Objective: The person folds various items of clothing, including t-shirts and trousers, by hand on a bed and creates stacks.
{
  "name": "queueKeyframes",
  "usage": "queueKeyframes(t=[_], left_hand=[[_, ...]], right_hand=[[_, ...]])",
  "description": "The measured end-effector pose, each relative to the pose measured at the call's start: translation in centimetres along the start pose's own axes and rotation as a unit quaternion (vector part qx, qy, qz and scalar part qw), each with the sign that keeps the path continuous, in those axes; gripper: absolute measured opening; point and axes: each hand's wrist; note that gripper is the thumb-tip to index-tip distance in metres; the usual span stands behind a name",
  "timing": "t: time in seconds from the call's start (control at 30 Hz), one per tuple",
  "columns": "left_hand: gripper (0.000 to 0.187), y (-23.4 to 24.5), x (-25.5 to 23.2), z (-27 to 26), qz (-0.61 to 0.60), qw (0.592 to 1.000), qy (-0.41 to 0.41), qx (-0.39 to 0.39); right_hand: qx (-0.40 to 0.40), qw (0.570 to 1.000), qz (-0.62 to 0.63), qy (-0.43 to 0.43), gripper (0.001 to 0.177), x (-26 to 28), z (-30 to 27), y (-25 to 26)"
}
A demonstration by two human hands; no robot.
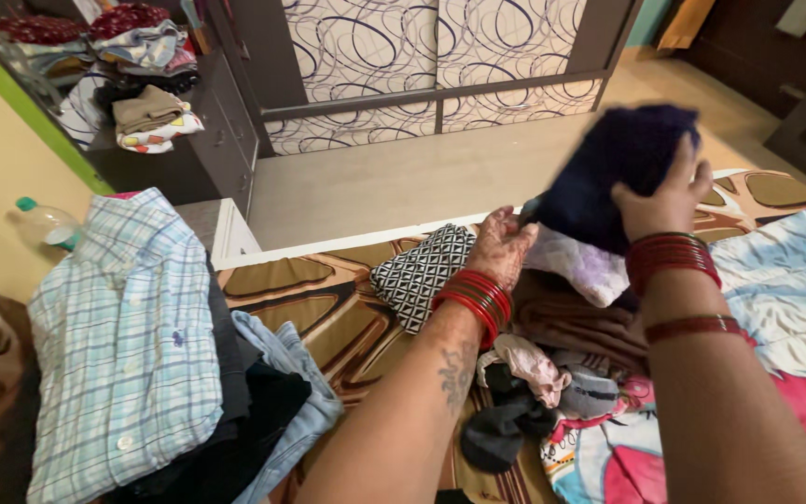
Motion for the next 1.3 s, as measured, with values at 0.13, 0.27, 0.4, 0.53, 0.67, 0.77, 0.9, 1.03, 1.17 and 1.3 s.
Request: queueKeyframes(t=[0.13,0.27,0.4,0.53,0.67,0.77,0.9,1.03,1.17,1.3], left_hand=[[0.065,3.2,4.6,-1.6,-0.006,0.997,0.072,-0.011],[0.054,9.1,8.4,-4.3,0.05,0.994,0.084,-0.042],[0.043,14.8,11.9,-6.1,0.074,0.987,0.134,-0.041],[0.039,18.2,16.1,-7.9,-0.107,0.984,0.114,-0.086],[0.038,20.5,16.1,-9.5,0.073,0.981,0.155,-0.088],[0.038,20.9,15.0,-11.5,0.114,0.985,0.113,-0.056],[0.062,18.4,12.1,-13.2,0.04,0.98,0.16,-0.109],[0.088,16.5,7.1,-14.3,0.071,0.99,0.111,-0.055],[0.084,17.5,3.0,-12.3,-0.261,0.93,0.255,-0.04],[0.083,18.1,-1.1,-10.3,-0.435,0.842,0.317,-0.035]], right_hand=[[0.211,0.921,-0.312,-0.099,0.077,-7.0,-4.5,-4.7],[0.219,0.916,-0.262,-0.208,0.076,-5.8,-6.8,-2.5],[0.042,0.979,-0.197,-0.011,0.049,-1.2,-12.0,-0.7],[0.215,0.967,-0.092,0.097,0.013,-1.7,-20.7,-1.5],[0.291,0.928,-0.233,0.002,0.066,-4.7,-26.0,-1.9],[0.302,0.925,-0.214,-0.081,0.039,-5.1,-25.3,-2.2],[0.3,0.935,-0.179,-0.056,0.042,0.5,-23.1,-0.6],[0.354,0.929,0.068,-0.084,0.038,7.2,-22.0,-0.2],[0.446,0.809,0.363,-0.125,0.044,11.6,-19.9,-2.0],[0.46,0.768,0.423,-0.141,0.046,14.5,-17.2,-5.0]])
Point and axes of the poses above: each hand's wrist, its own z-axis towards the middle knuckle, its own y-axis out of the back of the hand, x = y × z, and after that the axes turned 14 degrees about -y, right-handed
